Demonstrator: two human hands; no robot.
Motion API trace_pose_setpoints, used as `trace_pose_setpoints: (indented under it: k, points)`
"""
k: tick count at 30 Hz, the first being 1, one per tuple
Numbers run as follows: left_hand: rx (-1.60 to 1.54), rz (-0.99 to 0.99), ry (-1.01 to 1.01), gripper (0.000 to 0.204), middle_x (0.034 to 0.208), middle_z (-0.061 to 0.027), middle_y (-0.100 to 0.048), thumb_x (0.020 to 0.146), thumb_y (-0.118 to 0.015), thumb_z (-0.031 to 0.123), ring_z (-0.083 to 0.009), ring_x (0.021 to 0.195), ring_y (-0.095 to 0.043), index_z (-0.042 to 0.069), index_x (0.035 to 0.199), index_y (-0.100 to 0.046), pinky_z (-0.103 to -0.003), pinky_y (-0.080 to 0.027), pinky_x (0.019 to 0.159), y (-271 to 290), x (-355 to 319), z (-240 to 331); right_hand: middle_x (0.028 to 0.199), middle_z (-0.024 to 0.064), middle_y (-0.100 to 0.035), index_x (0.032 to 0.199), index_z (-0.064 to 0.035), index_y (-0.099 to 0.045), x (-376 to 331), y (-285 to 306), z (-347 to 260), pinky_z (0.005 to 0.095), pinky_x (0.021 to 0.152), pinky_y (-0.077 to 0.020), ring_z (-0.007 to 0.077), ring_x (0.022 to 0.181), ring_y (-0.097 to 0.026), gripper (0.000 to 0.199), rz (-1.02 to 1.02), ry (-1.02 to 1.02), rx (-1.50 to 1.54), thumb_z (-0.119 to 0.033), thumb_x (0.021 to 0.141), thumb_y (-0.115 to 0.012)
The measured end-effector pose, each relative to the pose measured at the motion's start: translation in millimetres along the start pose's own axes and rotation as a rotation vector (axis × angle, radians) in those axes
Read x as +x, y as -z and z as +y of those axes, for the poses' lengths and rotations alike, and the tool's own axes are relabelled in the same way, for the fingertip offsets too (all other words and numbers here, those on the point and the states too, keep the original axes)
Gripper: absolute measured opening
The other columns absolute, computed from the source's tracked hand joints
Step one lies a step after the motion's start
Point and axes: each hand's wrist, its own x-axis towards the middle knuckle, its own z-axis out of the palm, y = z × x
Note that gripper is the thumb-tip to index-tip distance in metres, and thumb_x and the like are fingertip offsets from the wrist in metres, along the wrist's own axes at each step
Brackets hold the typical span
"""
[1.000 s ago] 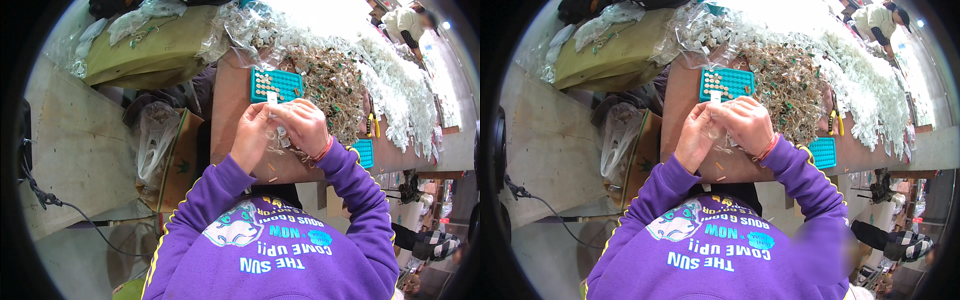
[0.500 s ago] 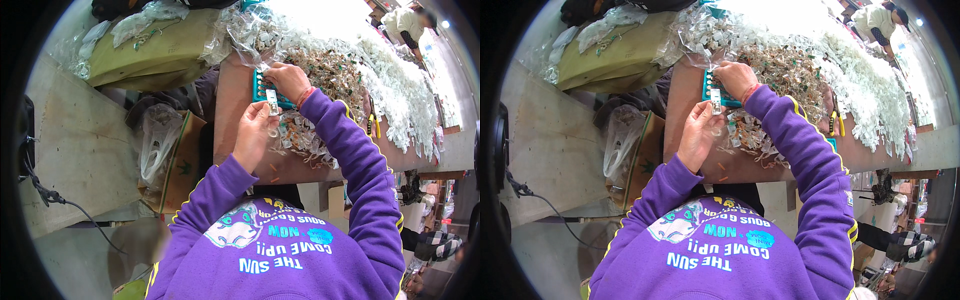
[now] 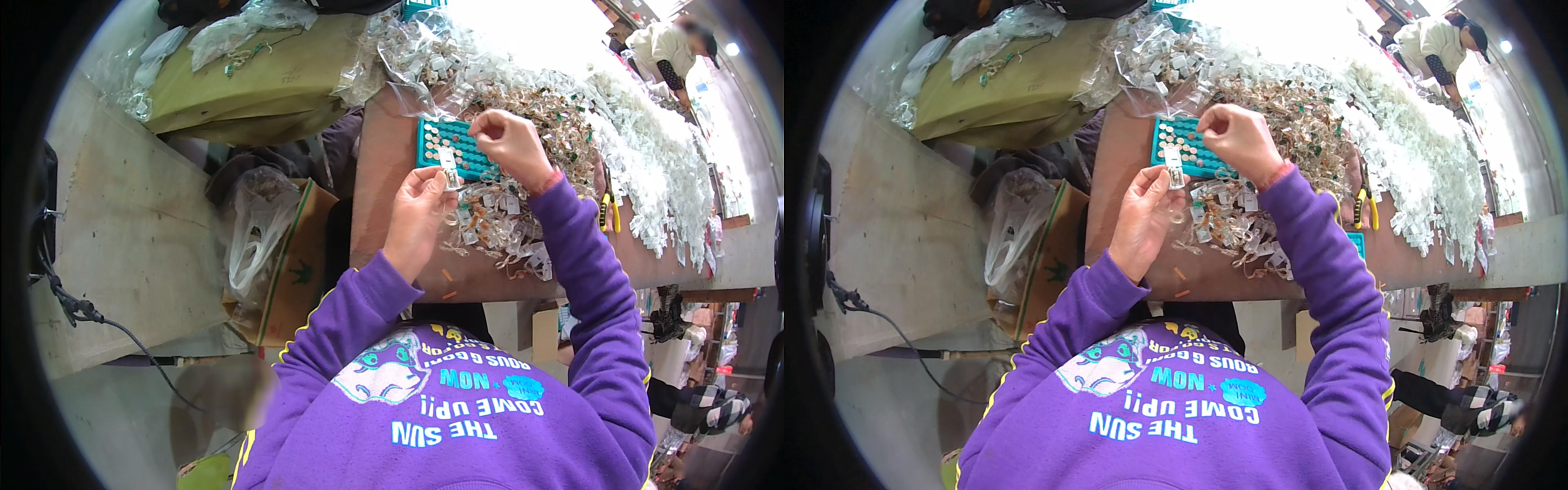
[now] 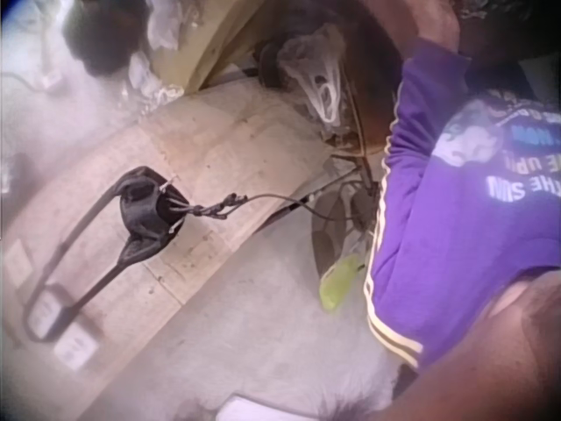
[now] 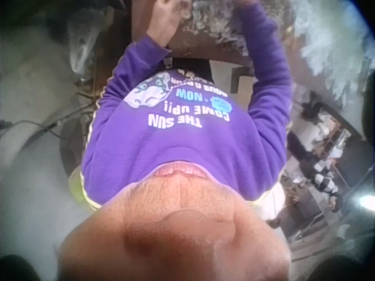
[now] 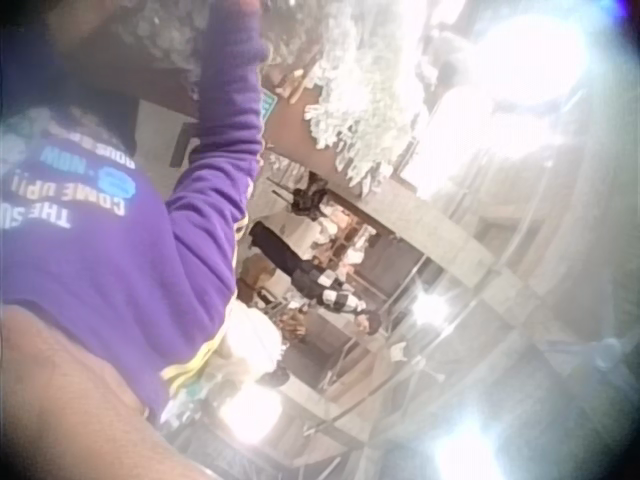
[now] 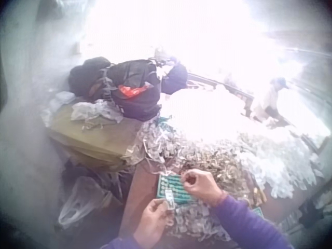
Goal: The person repeatedly picks small white LED modules from a pile, attaches them to a green wire strand, and places the assembled unit into a teal tray. The process is continuous and repetitive throughout the clip.
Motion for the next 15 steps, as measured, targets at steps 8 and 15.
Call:
trace_pose_setpoints:
  k: [8,15]
  points:
    - [0.082,-0.105,0.015,0.014,0.101,-0.0059,-0.066,0.095,-0.061,0.013,-0.0129,0.084,-0.064,0.006,0.107,-0.059,-0.027,-0.053,0.078,3,-2,-2,0.081,0.0089,-0.069,0.087,-0.0059,-0.071,-63,-4,-37,0.0285,0.064,-0.0536,0.0205,0.072,-0.068,0.01,0.149,0.328,-0.021,-0.002,0.078,-0.072]
    - [0.214,-0.12,-0.001,0.015,0.102,-0.005,-0.065,0.094,-0.062,0.014,-0.0148,0.088,-0.066,0.006,0.107,-0.06,-0.027,-0.055,0.079,1,-4,0,0.083,0.0091,-0.069,0.088,-0.0058,-0.07,-59,0,-36,0.0298,0.066,-0.0545,0.0212,0.074,-0.069,0.012,0.051,0.326,0.018,-0.002,0.076,-0.072]
